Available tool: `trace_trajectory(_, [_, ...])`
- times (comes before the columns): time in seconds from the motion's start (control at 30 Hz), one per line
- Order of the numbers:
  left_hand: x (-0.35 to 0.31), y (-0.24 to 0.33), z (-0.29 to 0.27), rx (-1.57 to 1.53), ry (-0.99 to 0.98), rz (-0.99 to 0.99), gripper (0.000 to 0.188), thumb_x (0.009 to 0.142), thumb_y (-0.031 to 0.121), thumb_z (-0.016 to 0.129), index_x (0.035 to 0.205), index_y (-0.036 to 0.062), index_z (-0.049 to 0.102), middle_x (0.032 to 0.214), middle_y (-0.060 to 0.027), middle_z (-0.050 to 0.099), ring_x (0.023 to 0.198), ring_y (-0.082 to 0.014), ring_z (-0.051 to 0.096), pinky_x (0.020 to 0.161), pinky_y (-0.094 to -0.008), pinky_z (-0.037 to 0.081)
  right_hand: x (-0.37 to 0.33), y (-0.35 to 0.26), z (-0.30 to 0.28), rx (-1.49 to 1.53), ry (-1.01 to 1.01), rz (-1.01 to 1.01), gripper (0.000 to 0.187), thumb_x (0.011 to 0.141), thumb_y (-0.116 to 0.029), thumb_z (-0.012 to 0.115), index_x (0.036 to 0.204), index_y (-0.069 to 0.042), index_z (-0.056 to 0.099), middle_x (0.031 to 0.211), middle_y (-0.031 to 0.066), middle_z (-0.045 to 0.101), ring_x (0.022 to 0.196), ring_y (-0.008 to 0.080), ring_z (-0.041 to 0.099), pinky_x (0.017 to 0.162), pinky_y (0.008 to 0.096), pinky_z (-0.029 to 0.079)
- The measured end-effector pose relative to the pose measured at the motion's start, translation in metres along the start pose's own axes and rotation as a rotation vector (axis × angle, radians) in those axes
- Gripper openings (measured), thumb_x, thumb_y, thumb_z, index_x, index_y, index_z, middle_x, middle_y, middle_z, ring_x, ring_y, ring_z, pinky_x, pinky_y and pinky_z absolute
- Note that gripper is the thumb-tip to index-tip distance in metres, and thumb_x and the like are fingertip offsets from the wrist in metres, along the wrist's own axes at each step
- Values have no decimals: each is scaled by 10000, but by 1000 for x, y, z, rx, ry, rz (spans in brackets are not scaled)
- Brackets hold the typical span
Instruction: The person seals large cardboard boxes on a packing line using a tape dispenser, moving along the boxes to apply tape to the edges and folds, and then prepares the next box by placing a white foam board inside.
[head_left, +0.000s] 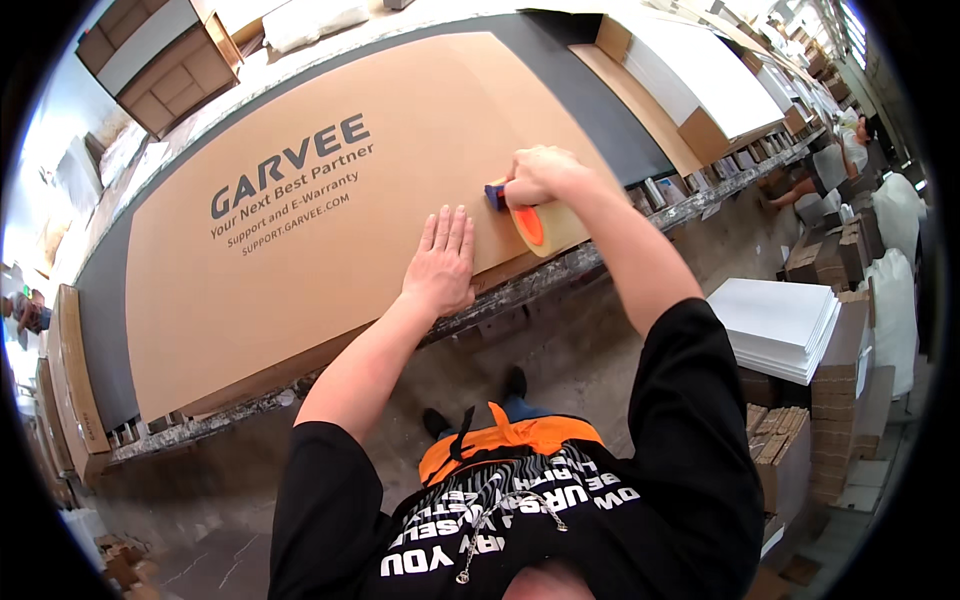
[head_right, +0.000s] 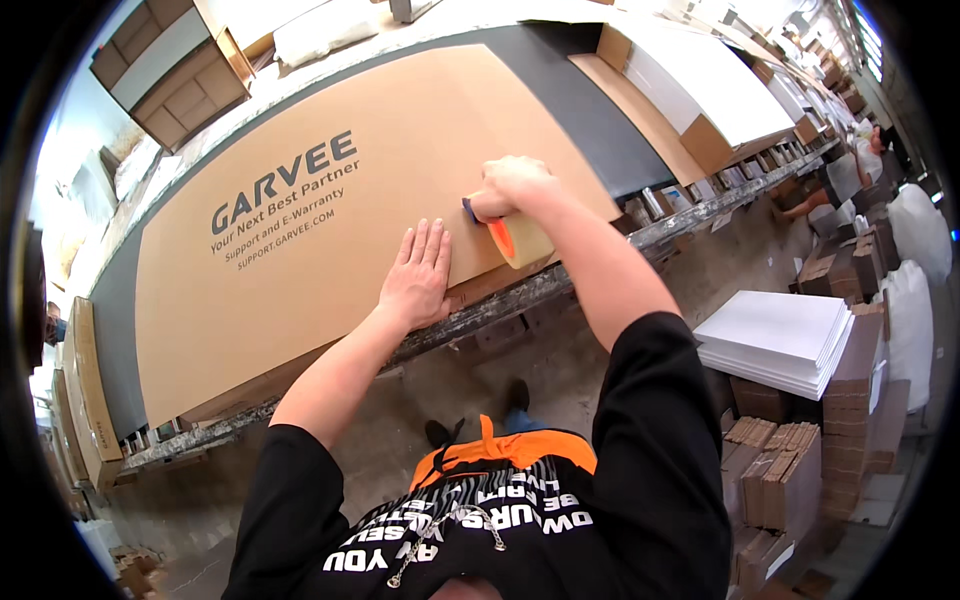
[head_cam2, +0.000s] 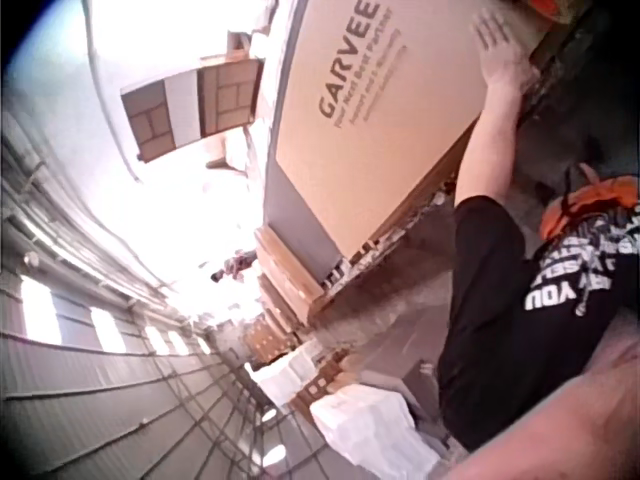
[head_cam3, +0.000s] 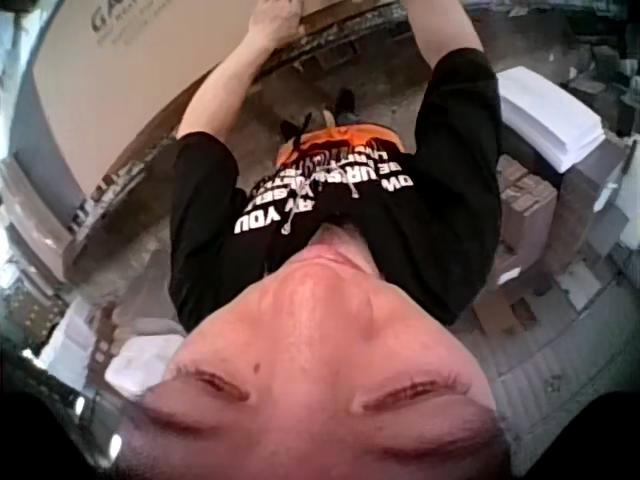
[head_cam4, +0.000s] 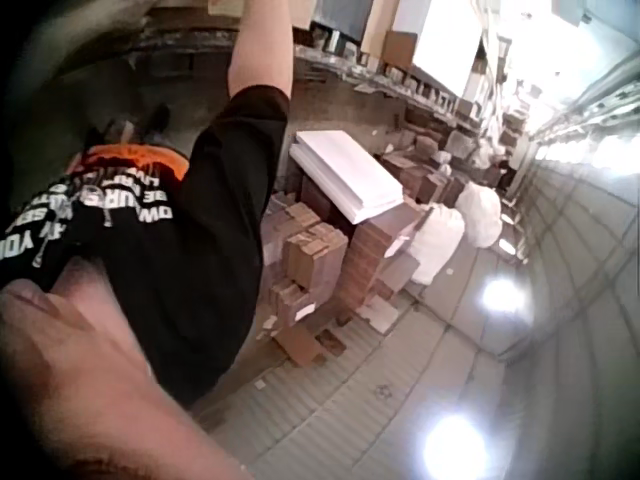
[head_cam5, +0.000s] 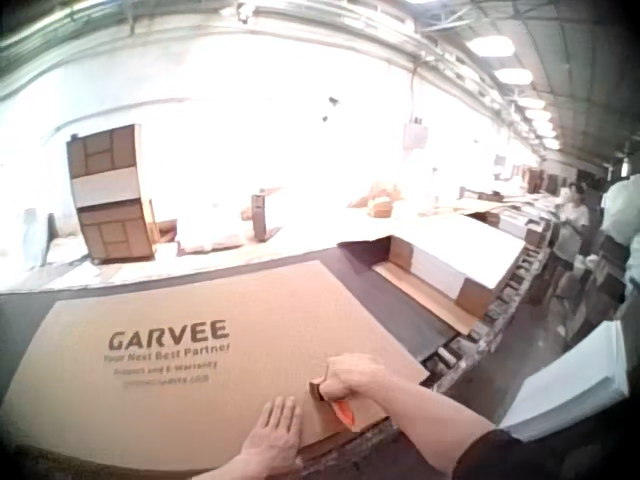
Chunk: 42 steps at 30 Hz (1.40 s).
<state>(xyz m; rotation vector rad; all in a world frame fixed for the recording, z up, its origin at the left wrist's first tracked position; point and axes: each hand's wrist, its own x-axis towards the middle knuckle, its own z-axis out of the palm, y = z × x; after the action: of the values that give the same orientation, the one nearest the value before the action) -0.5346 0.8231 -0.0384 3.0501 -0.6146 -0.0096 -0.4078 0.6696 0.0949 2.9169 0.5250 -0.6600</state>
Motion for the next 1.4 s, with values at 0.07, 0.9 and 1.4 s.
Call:
trace_trajectory(0.07, [-6, 0, 2, -12, 14, 1, 890, 771, 318, 607, 1471, -94, 245, 1564, -260, 211, 1466, -410, 172, 1211, -493, 113, -6, 11, 11, -2, -70, -48, 365, 660, -276, 628, 987, -174, 755, 850, 181, 709, 826, 338, 687, 756, 412, 548])
trace_trajectory(0.9, [-18, -15, -5, -20, 95, -47, 1022, 632, 379, 743, 1468, -26, 314, 1543, -220, 295, 1439, -400, 257, 1201, -497, 167, -73, -15, 160, 96, 39, -130, 403, 665, -321, 696, 975, -65, 720, 927, 164, 696, 947, 309, 673, 806, 401, 564])
trace_trajectory(1.4, [-235, -150, -38, 353, -260, -24, 1012, 706, 462, 748, 1474, -24, 303, 1499, -315, 311, 1137, -567, 536, 1003, -599, 426, -169, -7, 239, 687, 357, -259, 650, 521, -180, 681, 1138, 16, 626, 993, 168, 592, 845, 356, 633, 794, 393, 525])
